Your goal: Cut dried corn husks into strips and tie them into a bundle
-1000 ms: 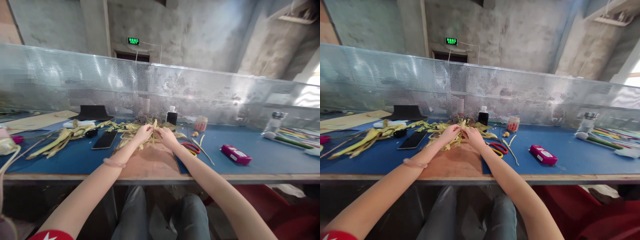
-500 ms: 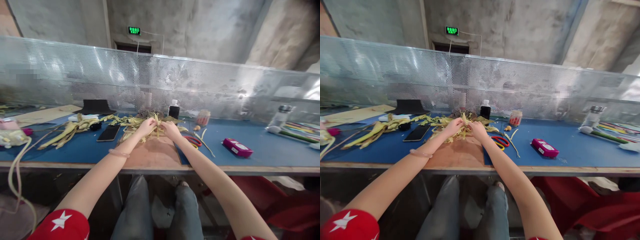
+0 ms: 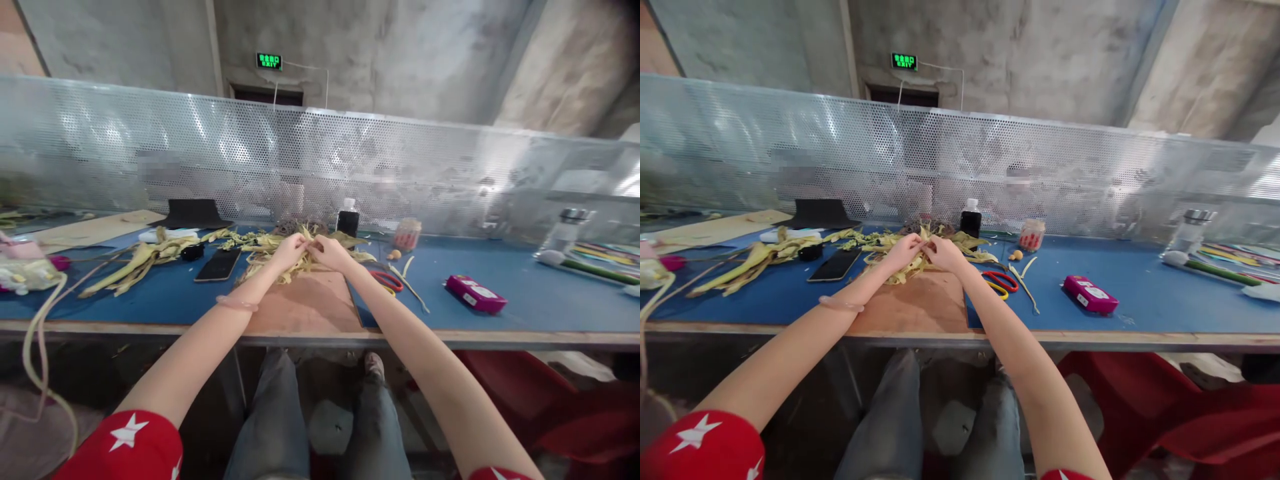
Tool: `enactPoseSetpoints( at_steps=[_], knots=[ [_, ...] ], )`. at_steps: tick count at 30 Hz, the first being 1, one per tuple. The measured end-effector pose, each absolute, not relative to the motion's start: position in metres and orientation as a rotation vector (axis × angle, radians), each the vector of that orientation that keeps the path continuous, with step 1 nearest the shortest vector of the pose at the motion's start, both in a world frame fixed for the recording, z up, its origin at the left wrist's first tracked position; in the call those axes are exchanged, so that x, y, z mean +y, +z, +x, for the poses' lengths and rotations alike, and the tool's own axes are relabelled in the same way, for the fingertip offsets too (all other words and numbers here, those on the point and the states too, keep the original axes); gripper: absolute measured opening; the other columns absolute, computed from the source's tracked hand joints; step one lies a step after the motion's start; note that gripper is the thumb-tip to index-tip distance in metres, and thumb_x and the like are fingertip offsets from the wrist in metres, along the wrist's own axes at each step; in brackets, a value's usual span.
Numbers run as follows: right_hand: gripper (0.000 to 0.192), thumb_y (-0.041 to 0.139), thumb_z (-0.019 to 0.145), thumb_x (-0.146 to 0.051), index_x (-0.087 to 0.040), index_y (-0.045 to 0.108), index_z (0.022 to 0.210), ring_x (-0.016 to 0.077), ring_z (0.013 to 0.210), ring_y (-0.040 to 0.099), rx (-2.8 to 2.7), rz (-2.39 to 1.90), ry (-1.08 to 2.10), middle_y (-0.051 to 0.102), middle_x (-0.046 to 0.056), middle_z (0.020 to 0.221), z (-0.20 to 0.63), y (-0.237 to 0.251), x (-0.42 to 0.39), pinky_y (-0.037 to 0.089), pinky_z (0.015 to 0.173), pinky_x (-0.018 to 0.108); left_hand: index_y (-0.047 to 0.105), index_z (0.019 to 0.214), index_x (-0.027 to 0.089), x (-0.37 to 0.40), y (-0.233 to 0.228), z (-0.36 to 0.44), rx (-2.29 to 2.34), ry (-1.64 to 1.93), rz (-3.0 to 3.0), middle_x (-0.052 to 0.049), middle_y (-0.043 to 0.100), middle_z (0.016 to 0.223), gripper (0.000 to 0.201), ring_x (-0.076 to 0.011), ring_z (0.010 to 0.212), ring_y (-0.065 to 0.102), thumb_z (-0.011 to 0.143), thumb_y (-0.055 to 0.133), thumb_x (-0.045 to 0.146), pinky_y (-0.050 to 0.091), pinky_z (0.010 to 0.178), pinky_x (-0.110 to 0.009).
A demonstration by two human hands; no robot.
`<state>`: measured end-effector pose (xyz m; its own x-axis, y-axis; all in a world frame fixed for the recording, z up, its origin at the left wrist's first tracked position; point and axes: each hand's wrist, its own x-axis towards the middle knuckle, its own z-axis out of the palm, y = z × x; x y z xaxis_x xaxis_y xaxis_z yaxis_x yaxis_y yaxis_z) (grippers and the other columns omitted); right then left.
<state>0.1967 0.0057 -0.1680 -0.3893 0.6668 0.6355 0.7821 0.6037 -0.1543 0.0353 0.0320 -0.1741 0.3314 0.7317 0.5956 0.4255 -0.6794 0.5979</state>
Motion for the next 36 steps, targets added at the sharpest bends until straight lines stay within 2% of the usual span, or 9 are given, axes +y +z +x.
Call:
enactPoseSetpoints(
  at_steps=[3,7,11,16,21,25,30,36],
  knots=[
    [0.01,0.053,0.086,-0.02,-0.017,0.061,0.084,0.0167,0.069,0.061,-2.199,-1.122,-0.191,0.069,0.006,0.078,0.191,-0.166,0.01,0.036,0.06,0.022,0.053,0.077,0.016,0.034,-0.174,0.03,1.037,1.272,2.232,-0.004,0.065,0.074,0.023,-0.0163,0.069,0.06,0.085,0.05,0.038,0.043,0.065,-0.025],
    [0.014,0.049,0.088,-0.017,-0.016,0.063,0.087,0.02,0.078,0.062,-2.192,-1.129,-0.185,0.069,0.01,0.086,0.19,-0.171,0.006,0.036,0.064,0.024,0.057,0.077,0.016,0.034,-0.173,0.027,1.016,1.209,2.195,-0.006,0.068,0.074,0.032,-0.0171,0.069,0.061,0.08,0.056,0.047,0.044,0.063,-0.025],
    [0.017,0.046,0.088,-0.016,-0.016,0.064,0.085,0.0189,0.072,0.061,-2.144,-1.143,-0.148,0.068,0.008,0.079,0.193,-0.177,0.001,0.036,0.063,0.024,0.06,0.081,0.014,0.034,-0.172,0.026,0.98,1.175,2.16,-0.005,0.068,0.072,0.041,-0.0162,0.066,0.06,0.074,0.059,0.055,0.043,0.058,-0.024],
    [0.019,0.047,0.085,-0.015,-0.016,0.065,0.08,0.0156,0.066,0.057,-2.104,-1.117,-0.084,0.066,0.004,0.072,0.196,-0.179,0.004,0.036,0.061,0.022,0.061,0.072,0.014,0.036,-0.174,0.025,1.012,1.166,2.133,0.0,0.06,0.058,0.04,-0.0122,0.053,0.052,0.072,0.062,0.054,0.036,0.05,-0.022],
    [0.019,0.046,0.082,-0.013,-0.016,0.064,0.075,0.0143,0.064,0.054,-2.07,-1.087,-0.026,0.065,0.002,0.069,0.198,-0.181,0.004,0.036,0.061,0.022,0.062,0.087,0.014,0.035,-0.177,0.024,0.915,1.04,2.061,-0.003,0.065,0.069,0.038,-0.0097,0.05,0.051,0.07,0.068,0.048,0.034,0.046,-0.021],
    [0.019,0.047,0.082,-0.015,-0.016,0.062,0.071,0.014,0.061,0.052,-2.007,-1.108,0.021,0.061,0.001,0.063,0.203,-0.178,0.005,0.035,0.061,0.022,0.059,0.098,0.016,0.034,-0.174,0.022,0.9,0.958,1.912,-0.004,0.068,0.078,0.047,-0.0078,0.048,0.049,0.063,0.075,0.042,0.03,0.042,-0.019],
    [0.019,0.048,0.083,-0.02,-0.016,0.059,0.069,0.0133,0.058,0.049,-1.903,-1.154,0.09,0.058,0.0,0.059,0.211,-0.174,0.007,0.034,0.061,0.023,0.065,0.075,0.014,0.032,-0.171,0.02,0.912,0.905,1.891,-0.008,0.069,0.073,0.033,-0.0095,0.048,0.049,0.071,0.066,0.046,0.029,0.042,-0.021],
    [0.029,0.049,0.085,-0.031,-0.015,0.058,0.062,0.0104,0.049,0.047,-1.94,-1.137,0.343,0.058,0.0,0.053,0.208,-0.175,0.003,0.035,0.055,0.022,0.066,0.067,0.014,0.032,-0.172,0.02,0.85,0.894,1.839,-0.001,0.058,0.056,0.025,-0.0092,0.046,0.045,0.072,0.066,0.039,0.027,0.043,-0.023]
  ],
)
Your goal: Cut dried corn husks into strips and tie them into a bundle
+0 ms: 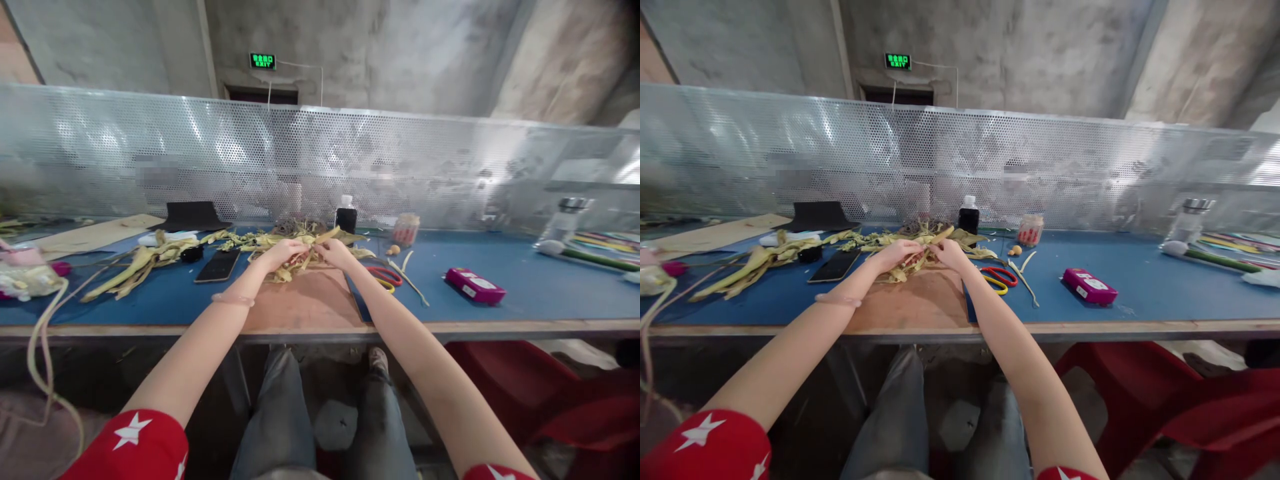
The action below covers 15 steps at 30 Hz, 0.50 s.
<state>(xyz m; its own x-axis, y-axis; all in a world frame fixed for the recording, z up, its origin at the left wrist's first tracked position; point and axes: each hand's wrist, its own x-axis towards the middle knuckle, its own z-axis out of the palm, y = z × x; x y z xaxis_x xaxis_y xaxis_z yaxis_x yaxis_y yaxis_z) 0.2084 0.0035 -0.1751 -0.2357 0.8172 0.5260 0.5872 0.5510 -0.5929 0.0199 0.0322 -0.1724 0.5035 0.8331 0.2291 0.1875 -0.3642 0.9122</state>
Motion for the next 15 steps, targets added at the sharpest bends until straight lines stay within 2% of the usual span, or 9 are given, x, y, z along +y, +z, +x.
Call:
enactPoseSetpoints(
  at_steps=[5,10,15],
  knots=[
    [0.028,0.051,0.082,-0.034,-0.014,0.059,0.064,0.0078,0.044,0.045,-1.932,-1.069,0.589,0.059,0.0,0.055,0.2094,-0.176,0.0056,0.033,0.046,0.019,0.066,0.064,0.014,0.0309,-0.1699,0.019,0.795,0.86,1.801,-0.001,0.055,0.056,0.027,-0.0068,0.042,0.038,0.073,0.067,0.039,0.02,0.041,-0.024],
    [0.021,0.054,0.076,-0.03,-0.015,0.055,0.063,0.0054,0.039,0.037,-1.833,-1.001,0.78,0.057,-0.001,0.053,0.2089,-0.1778,0.0086,0.028,0.039,0.018,0.065,0.065,0.013,0.0297,-0.1689,0.0203,0.69,0.838,1.707,0.0,0.052,0.059,0.029,-0.0068,0.047,0.041,0.072,0.069,0.04,0.027,0.044,-0.023],
    [0.018,0.059,0.069,-0.027,-0.015,0.053,0.058,0.0046,0.036,0.033,-1.793,-0.912,0.931,0.05,-0.004,0.046,0.2068,-0.1774,0.0049,0.022,0.035,0.018,0.069,0.074,0.01,0.0304,-0.1714,0.0195,0.583,0.818,1.612,-0.002,0.057,0.068,0.032,-0.0072,0.054,0.047,0.065,0.076,0.039,0.033,0.05,-0.022]
  ],
)
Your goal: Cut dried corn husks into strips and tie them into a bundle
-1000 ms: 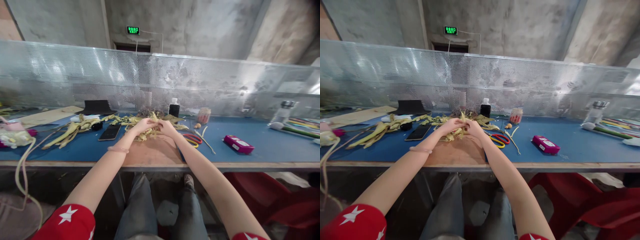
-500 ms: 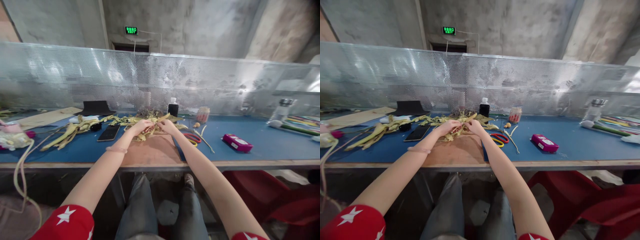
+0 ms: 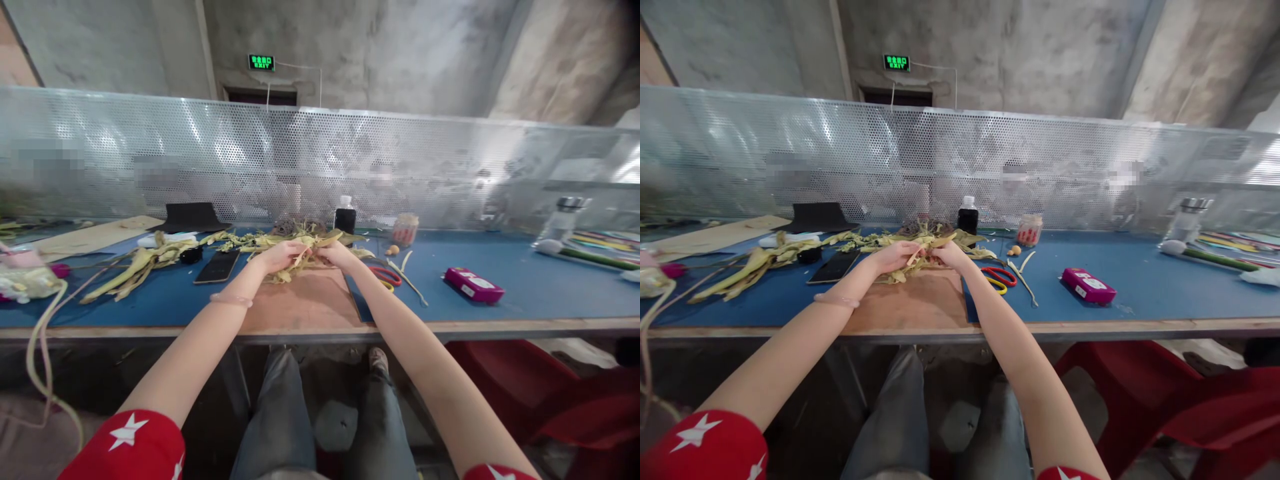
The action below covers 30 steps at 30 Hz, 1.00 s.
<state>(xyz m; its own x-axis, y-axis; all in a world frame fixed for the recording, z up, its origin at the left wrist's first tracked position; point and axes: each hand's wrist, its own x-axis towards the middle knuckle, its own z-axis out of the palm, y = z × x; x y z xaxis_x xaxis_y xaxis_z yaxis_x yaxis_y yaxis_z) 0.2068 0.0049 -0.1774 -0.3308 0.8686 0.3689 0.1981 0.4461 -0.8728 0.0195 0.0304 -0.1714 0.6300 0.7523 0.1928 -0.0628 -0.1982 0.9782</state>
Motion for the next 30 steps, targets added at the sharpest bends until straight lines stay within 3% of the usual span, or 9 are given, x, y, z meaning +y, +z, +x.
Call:
enactPoseSetpoints(
  at_steps=[11,19,30],
  knots=[
    [0.015,0.063,0.065,-0.026,-0.014,0.056,0.061,0.0057,0.04,0.039,-1.644,-0.888,1.112,0.056,0.0,0.051,0.203,-0.176,0.002,0.02,0.036,0.018,0.069,0.068,0.013,0.033,-0.176,0.026,0.529,0.954,1.511,-0.001,0.063,0.069,0.03,-0.0108,0.065,0.058,0.05,0.086,0.031,0.043,0.061,-0.023],
    [0.019,0.062,0.064,-0.023,-0.018,0.046,0.054,0.0033,0.034,0.022,-1.536,-0.901,1.15,0.038,-0.008,0.042,0.207,-0.178,0.008,0.011,0.035,0.021,0.068,0.066,0.015,0.032,-0.177,0.028,0.628,1.035,1.517,0.002,0.061,0.064,0.021,-0.0063,0.055,0.051,0.052,0.084,0.019,0.034,0.051,-0.02],
    [0.012,0.062,0.061,-0.022,-0.017,0.051,0.059,0.0037,0.036,0.021,-1.495,-0.948,1.163,0.036,-0.008,0.043,0.206,-0.176,0.006,0.01,0.037,0.022,0.067,0.078,0.015,0.025,-0.174,0.03,0.646,0.92,1.454,0.002,0.061,0.07,0.029,-0.007,0.06,0.055,0.054,0.083,0.016,0.037,0.055,-0.02]
  ],
)
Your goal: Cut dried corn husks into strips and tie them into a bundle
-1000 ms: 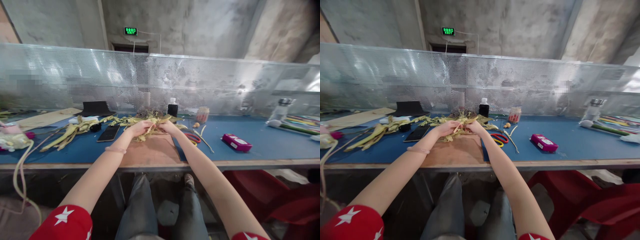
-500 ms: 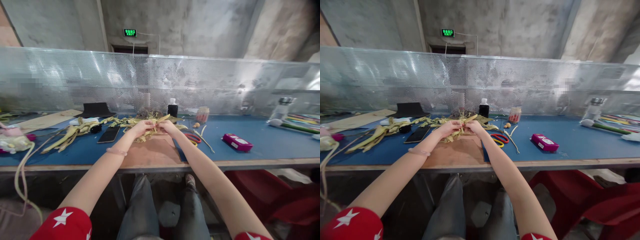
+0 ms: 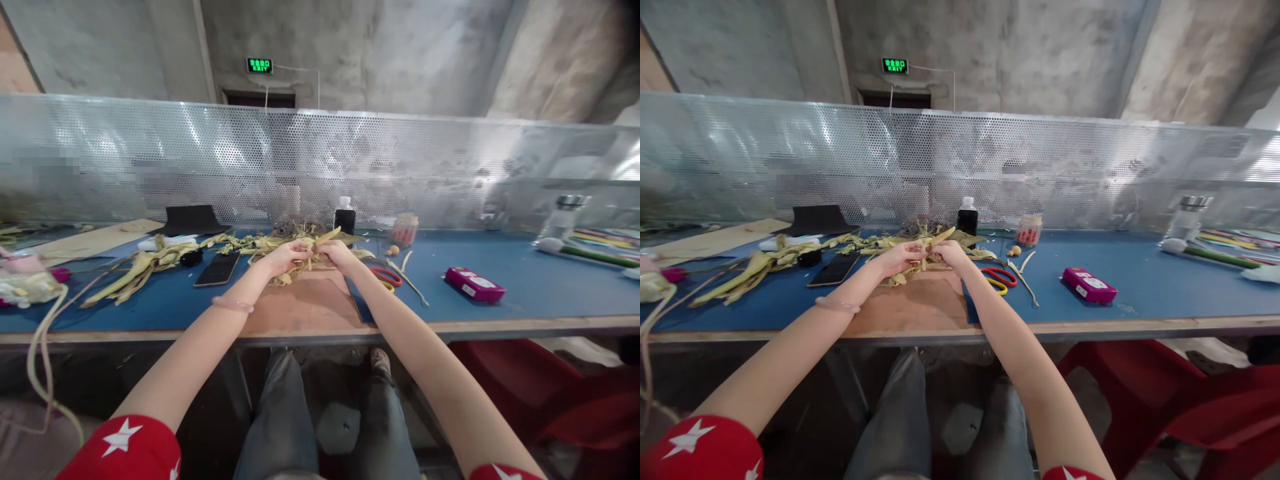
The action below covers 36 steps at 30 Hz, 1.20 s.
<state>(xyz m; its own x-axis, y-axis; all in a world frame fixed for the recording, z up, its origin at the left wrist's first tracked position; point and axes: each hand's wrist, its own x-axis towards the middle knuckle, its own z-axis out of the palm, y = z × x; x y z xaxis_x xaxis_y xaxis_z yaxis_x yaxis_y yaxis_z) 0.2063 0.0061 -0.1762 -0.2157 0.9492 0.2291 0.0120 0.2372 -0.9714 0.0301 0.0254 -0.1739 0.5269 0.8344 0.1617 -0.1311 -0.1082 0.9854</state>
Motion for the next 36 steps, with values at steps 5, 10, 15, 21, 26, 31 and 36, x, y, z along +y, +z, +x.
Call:
enactPoseSetpoints(
  at_steps=[5,10,15,21,26,31,36],
  knots=[
    [0.011,0.061,0.061,-0.021,-0.017,0.052,0.056,0.0045,0.037,0.021,-1.504,-0.981,1.124,0.035,-0.008,0.041,0.206,-0.177,0.005,0.011,0.037,0.022,0.067,0.078,0.013,0.022,-0.171,0.031,0.629,0.879,1.429,0.0,0.061,0.07,0.026,-0.0078,0.058,0.054,0.058,0.082,0.023,0.038,0.054,-0.021],
    [0.015,0.061,0.061,-0.02,-0.019,0.048,0.053,0.005,0.037,0.02,-1.533,-0.987,1.108,0.032,-0.008,0.041,0.207,-0.177,0.006,0.011,0.037,0.023,0.069,0.081,0.012,0.027,-0.172,0.029,0.633,0.876,1.426,-0.005,0.063,0.075,0.029,-0.0107,0.06,0.055,0.06,0.081,0.027,0.039,0.054,-0.024],
    [0.022,0.06,0.062,-0.019,-0.019,0.044,0.049,0.005,0.036,0.02,-1.562,-0.966,1.102,0.033,-0.008,0.039,0.208,-0.176,0.004,0.011,0.037,0.023,0.07,0.073,0.013,0.029,-0.174,0.029,0.663,0.915,1.457,-0.001,0.062,0.072,0.02,-0.0095,0.064,0.055,0.058,0.081,0.022,0.038,0.058,-0.022],
    [0.026,0.06,0.063,-0.02,-0.018,0.045,0.043,0.0061,0.036,0.028,-1.646,-0.918,1.086,0.041,-0.005,0.038,0.213,-0.175,0.0,0.015,0.037,0.023,0.068,0.067,0.013,0.02,-0.173,0.03,0.613,0.877,1.572,0.0,0.06,0.065,0.017,-0.0089,0.058,0.051,0.059,0.08,0.02,0.037,0.057,-0.023],
    [0.029,0.062,0.065,-0.026,-0.018,0.046,0.043,0.0061,0.037,0.029,-1.677,-0.876,1.081,0.043,-0.004,0.039,0.215,-0.178,0.002,0.016,0.037,0.023,0.07,0.07,0.013,0.021,-0.175,0.028,0.596,0.89,1.581,0.0,0.061,0.067,0.018,-0.009,0.06,0.053,0.06,0.081,0.022,0.038,0.058,-0.022],
    [0.026,0.064,0.065,-0.03,-0.018,0.05,0.048,0.0061,0.037,0.029,-1.668,-0.872,1.092,0.047,-0.003,0.041,0.212,-0.18,0.007,0.017,0.036,0.022,0.07,0.072,0.014,0.025,-0.178,0.029,0.573,0.915,1.478,0.0,0.063,0.07,0.021,-0.0089,0.063,0.056,0.059,0.082,0.025,0.041,0.059,-0.021],
    [0.024,0.064,0.065,-0.03,-0.017,0.051,0.051,0.006,0.038,0.031,-1.658,-0.867,1.045,0.048,-0.004,0.042,0.212,-0.18,0.006,0.018,0.038,0.022,0.07,0.073,0.014,0.026,-0.178,0.031,0.561,0.932,1.394,0.001,0.062,0.066,0.023,-0.0058,0.057,0.054,0.058,0.083,0.024,0.043,0.056,-0.018]
  ],
)
